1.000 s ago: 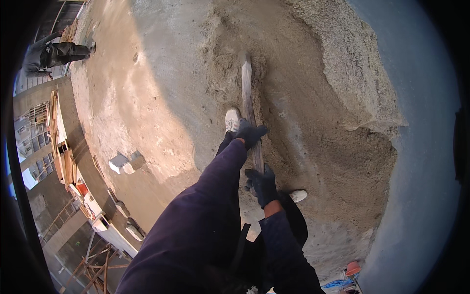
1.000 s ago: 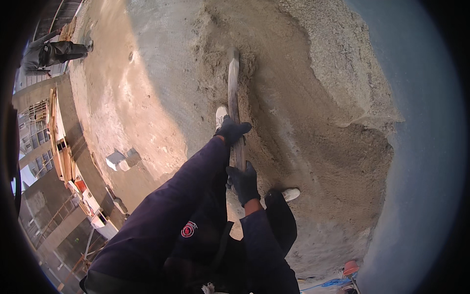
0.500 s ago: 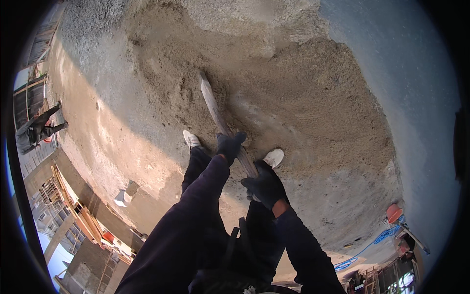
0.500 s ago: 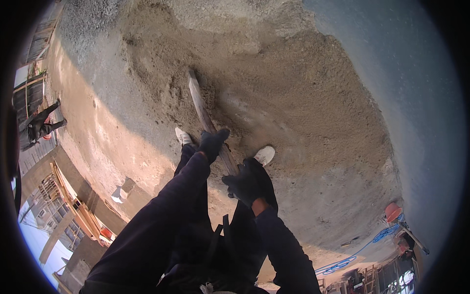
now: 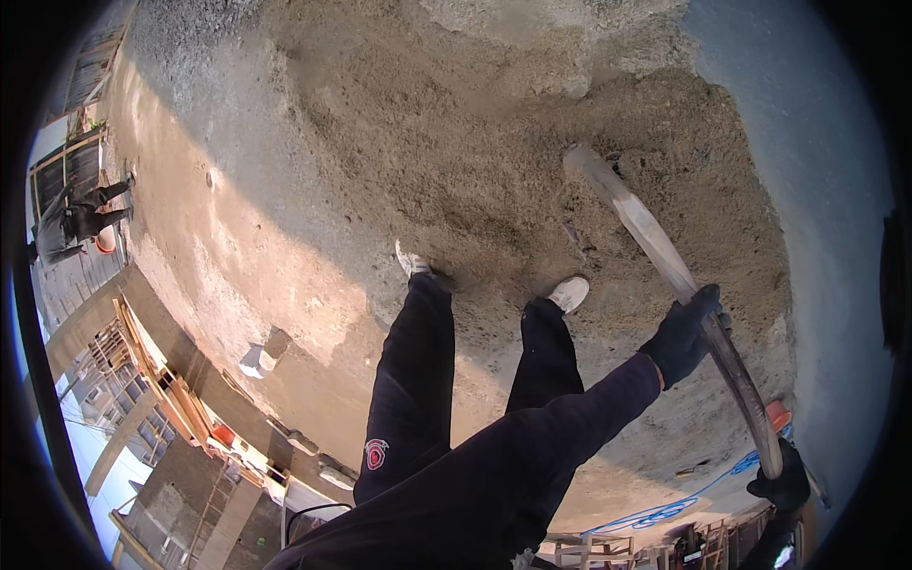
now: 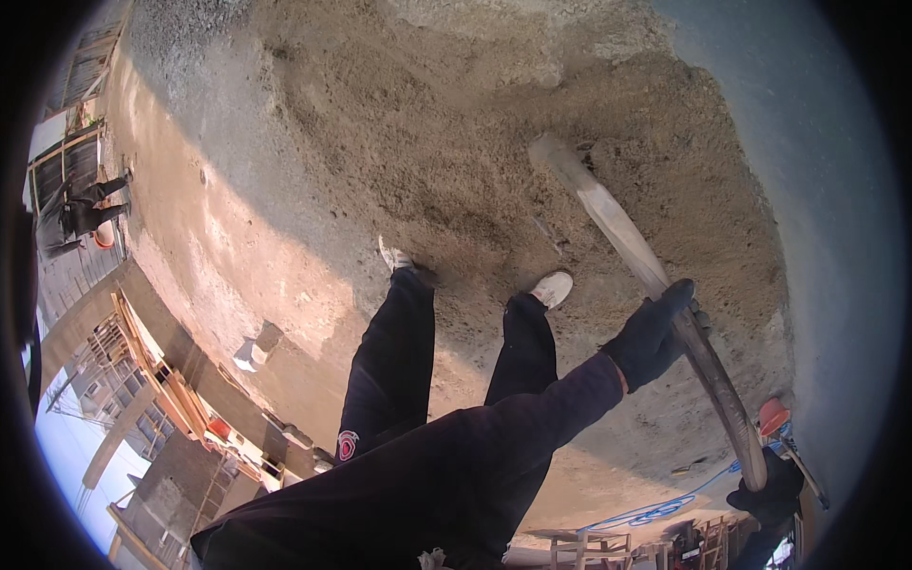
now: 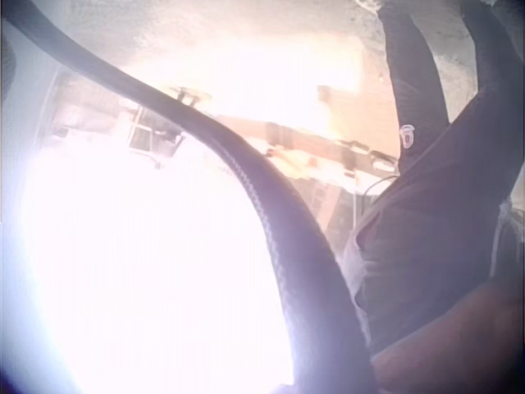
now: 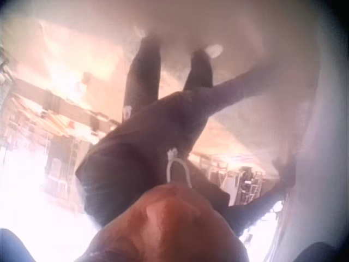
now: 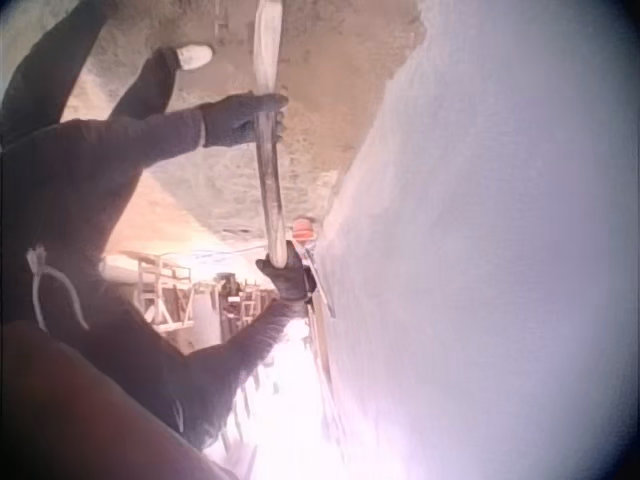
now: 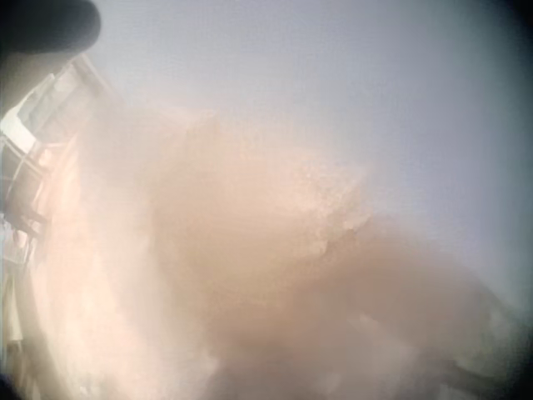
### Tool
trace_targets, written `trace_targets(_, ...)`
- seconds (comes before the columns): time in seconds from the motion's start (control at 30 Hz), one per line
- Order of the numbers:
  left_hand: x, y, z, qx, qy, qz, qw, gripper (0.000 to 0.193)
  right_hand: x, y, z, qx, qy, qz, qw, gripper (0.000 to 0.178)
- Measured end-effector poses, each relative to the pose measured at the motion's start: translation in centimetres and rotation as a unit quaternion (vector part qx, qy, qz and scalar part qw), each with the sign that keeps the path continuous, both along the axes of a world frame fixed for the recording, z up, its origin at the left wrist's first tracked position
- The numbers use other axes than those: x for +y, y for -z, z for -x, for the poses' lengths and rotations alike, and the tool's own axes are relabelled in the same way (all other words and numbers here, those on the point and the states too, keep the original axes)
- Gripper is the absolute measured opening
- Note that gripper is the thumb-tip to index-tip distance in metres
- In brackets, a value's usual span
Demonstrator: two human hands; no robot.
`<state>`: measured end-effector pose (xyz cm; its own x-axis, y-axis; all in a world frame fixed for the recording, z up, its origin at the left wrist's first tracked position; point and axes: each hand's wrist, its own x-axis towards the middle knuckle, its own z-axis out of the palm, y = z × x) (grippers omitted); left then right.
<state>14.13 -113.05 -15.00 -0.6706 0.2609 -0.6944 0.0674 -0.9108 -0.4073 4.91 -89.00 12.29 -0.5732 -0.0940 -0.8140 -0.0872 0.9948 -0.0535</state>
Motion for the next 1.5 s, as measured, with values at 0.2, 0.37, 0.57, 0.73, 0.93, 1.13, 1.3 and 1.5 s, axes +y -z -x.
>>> trace_targets(0.2,-11.8,-1.8,-11.9,-0.052,0.157,0.197,0.966,0.04,-5.9,4.6,-13.0,-0.329,0.311,0.081,0.888,0.051)
trace_targets(0.37,-31.5,4.8,-23.5,-0.246,0.182,0.421,0.854,0.045,-25.2,18.9,-27.7,-0.457,0.345,0.279,0.771,0.046)
trace_targets(0.57,-46.4,9.4,-31.4,-0.362,0.335,0.547,0.676,0.051,-48.0,27.3,-36.8,-0.462,0.386,0.331,0.727,0.044)
trace_targets(0.73,-44.2,14.9,-31.5,-0.315,0.398,0.48,0.715,0.034,-47.6,29.9,-36.0,-0.384,0.358,0.3,0.796,0.034)
trace_targets(0.93,-24.7,18.9,-28.6,-0.356,0.322,0.482,0.733,0.04,-27.5,33.6,-27.6,-0.369,0.232,0.256,0.862,0.039)
trace_targets(1.13,-10.9,13.3,-23.2,-0.307,0.24,0.418,0.82,0.046,-15.0,28.5,-24.4,-0.256,0.157,0.252,0.92,0.045)
trace_targets(1.3,-7.6,12.4,-22.7,-0.32,0.225,0.401,0.829,0.073,-12.5,25.9,-23.7,-0.262,0.15,0.212,0.929,0.043)
trace_targets(1.5,-9.5,11.6,-26.4,-0.298,0.26,0.44,0.806,0.056,-15.5,24.4,-28.0,-0.264,0.135,0.194,0.935,0.043)
